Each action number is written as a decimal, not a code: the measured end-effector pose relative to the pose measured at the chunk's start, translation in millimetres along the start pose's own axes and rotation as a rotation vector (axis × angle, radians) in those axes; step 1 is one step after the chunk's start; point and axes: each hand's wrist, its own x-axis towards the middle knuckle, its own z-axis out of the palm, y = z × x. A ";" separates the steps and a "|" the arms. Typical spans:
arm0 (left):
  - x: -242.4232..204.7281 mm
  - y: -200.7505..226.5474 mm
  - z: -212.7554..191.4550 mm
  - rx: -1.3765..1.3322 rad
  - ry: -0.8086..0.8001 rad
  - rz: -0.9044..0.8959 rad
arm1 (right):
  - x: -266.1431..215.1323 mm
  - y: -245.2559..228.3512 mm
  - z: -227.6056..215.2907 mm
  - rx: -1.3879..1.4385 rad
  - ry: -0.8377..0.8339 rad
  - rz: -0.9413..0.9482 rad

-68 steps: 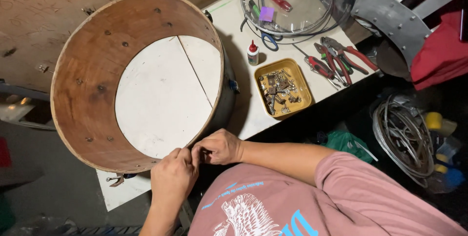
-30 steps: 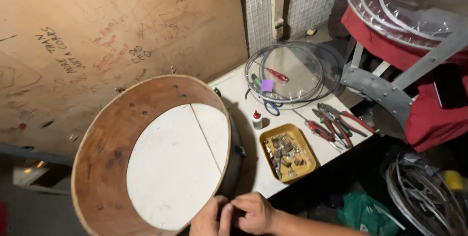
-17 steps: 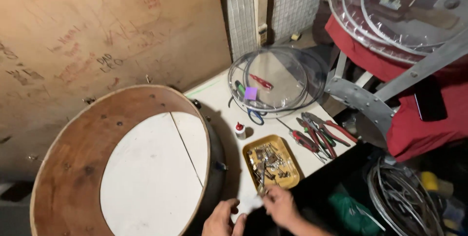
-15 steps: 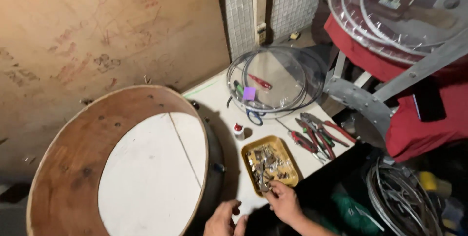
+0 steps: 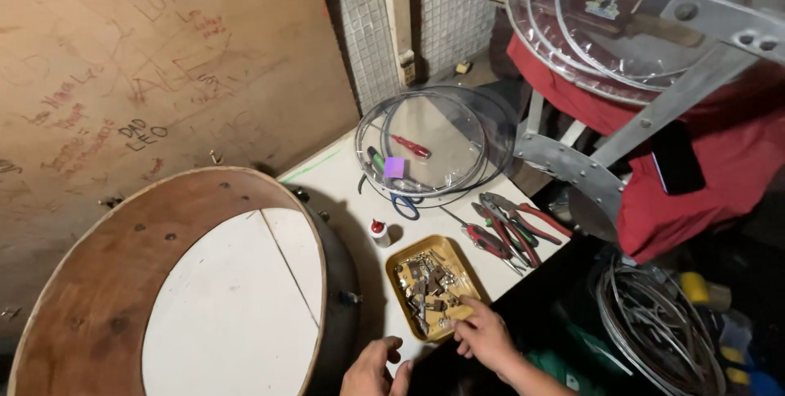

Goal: The person attaches metal lugs to the rim of a wooden drum shell using their hands. They then use pliers to tighten the lugs onto the drum shell.

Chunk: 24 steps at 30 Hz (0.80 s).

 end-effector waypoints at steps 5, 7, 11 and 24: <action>-7.7 26.5 -8.3 0.016 -0.034 -0.109 | -11.0 10.3 -18.8 0.082 0.027 -0.058; 1.9 23.0 -4.5 0.036 -0.037 -0.162 | 8.5 11.8 -40.4 0.098 0.067 -0.116; -0.3 23.0 -12.6 -0.018 -0.007 -0.077 | 23.5 7.3 -108.7 0.099 0.317 -0.237; 20.8 -79.6 -0.5 -0.103 0.281 -0.032 | 48.7 -159.6 -349.8 -0.752 1.001 -0.500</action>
